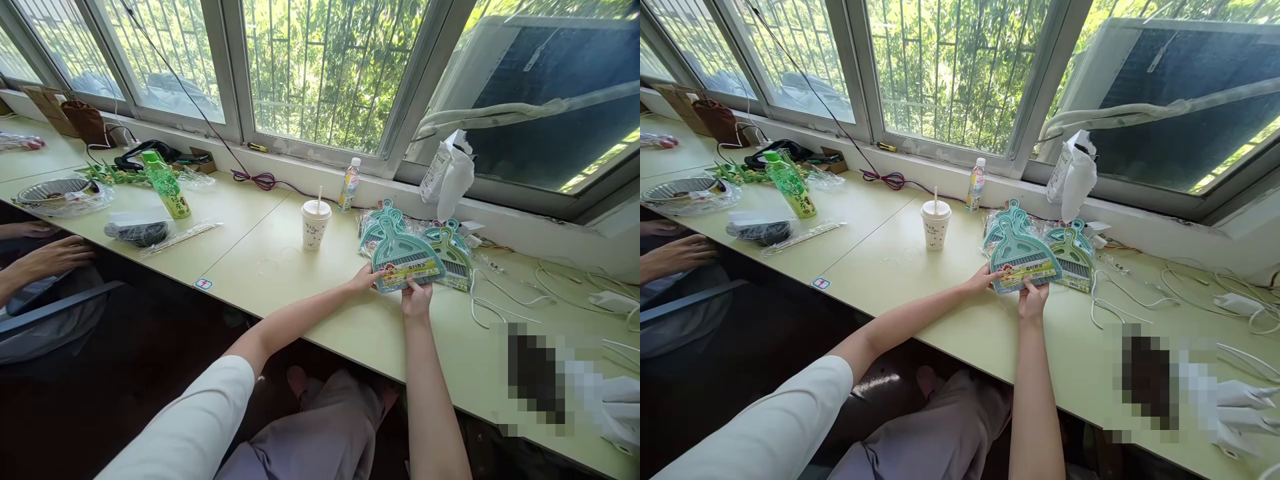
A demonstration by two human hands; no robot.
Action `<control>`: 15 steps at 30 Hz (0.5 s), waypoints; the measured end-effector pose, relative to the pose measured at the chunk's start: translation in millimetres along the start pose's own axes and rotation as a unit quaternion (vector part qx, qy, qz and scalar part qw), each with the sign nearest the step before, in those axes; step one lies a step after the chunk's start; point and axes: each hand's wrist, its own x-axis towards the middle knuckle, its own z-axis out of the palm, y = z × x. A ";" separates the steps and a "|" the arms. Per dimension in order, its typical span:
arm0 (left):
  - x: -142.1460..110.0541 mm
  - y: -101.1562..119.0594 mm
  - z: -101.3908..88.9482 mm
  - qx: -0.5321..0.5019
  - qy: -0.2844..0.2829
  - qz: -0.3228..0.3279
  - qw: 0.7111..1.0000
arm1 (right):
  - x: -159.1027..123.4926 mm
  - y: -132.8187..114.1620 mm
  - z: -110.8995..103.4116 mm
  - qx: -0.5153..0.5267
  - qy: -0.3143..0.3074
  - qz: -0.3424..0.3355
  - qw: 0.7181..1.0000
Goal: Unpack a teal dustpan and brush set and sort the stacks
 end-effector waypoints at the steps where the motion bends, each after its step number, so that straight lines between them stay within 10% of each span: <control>1: 0.7 -1.6 -0.1 0.001 -0.004 0.002 1.000 | 0.5 0.0 -0.7 0.000 0.001 0.003 1.000; 15: 6.1 -2.2 -8.8 0.020 -0.046 0.034 0.998 | 3.5 -1.2 -3.3 -0.003 -0.012 0.016 1.000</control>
